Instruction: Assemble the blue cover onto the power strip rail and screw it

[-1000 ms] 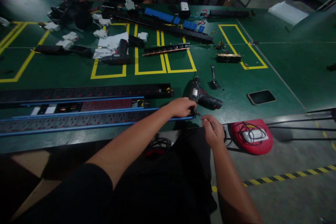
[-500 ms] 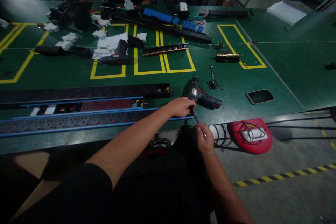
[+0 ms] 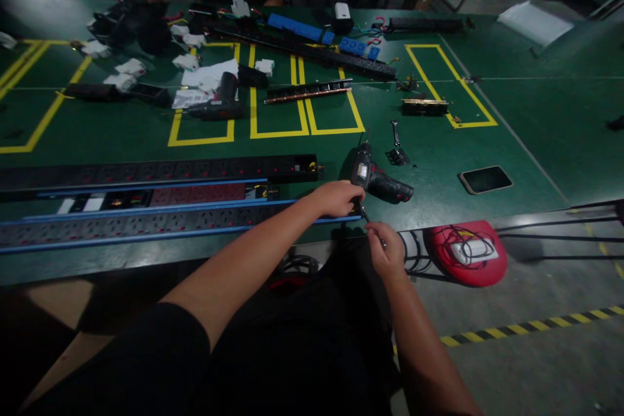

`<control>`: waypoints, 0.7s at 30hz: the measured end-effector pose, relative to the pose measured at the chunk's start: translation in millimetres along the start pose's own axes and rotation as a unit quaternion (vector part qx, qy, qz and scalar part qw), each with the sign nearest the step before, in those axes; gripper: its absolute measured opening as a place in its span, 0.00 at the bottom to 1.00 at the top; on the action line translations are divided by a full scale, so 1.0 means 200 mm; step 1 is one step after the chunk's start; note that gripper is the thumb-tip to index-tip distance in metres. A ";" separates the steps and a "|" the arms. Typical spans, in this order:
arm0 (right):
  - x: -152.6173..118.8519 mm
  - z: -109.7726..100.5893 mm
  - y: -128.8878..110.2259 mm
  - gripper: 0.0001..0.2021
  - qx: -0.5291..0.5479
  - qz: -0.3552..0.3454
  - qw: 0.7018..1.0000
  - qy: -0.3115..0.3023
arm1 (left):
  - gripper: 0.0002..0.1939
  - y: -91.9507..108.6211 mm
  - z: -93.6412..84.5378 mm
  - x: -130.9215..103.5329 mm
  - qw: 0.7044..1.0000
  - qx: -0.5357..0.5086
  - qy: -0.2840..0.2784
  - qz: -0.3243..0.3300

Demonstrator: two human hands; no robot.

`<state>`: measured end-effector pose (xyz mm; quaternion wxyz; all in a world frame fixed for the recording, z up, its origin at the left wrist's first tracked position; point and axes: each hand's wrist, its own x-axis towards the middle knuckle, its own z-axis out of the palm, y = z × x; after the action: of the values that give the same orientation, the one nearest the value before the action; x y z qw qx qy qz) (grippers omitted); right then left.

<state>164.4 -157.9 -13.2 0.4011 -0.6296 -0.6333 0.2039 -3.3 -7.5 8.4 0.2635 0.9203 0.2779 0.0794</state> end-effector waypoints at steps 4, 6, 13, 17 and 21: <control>0.04 -0.03 -0.01 0.10 -0.015 0.009 1.000 -0.011 | 0.17 0.01 -0.01 -0.01 1.000 0.000 -0.006 -0.007; 0.05 -0.04 -0.02 0.10 -0.020 0.011 1.000 -0.016 | 0.17 0.01 -0.02 -0.01 1.000 0.003 -0.009 -0.009; 0.04 -0.05 -0.03 0.10 -0.010 0.018 1.000 -0.014 | 0.16 0.01 -0.01 0.00 1.000 0.001 0.003 0.000; 0.03 -0.04 -0.01 0.10 -0.003 0.026 1.000 -0.003 | 0.17 0.00 -0.01 0.00 1.000 0.000 0.005 0.008; 0.02 -0.03 -0.01 0.10 0.014 0.026 1.000 0.005 | 0.18 -0.01 0.00 0.00 1.000 -0.002 0.003 0.000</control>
<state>168.4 -155.2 -6.1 0.4071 -0.6417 -0.6117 0.2200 -4.2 -6.7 7.3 0.2645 0.9196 0.2784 0.0826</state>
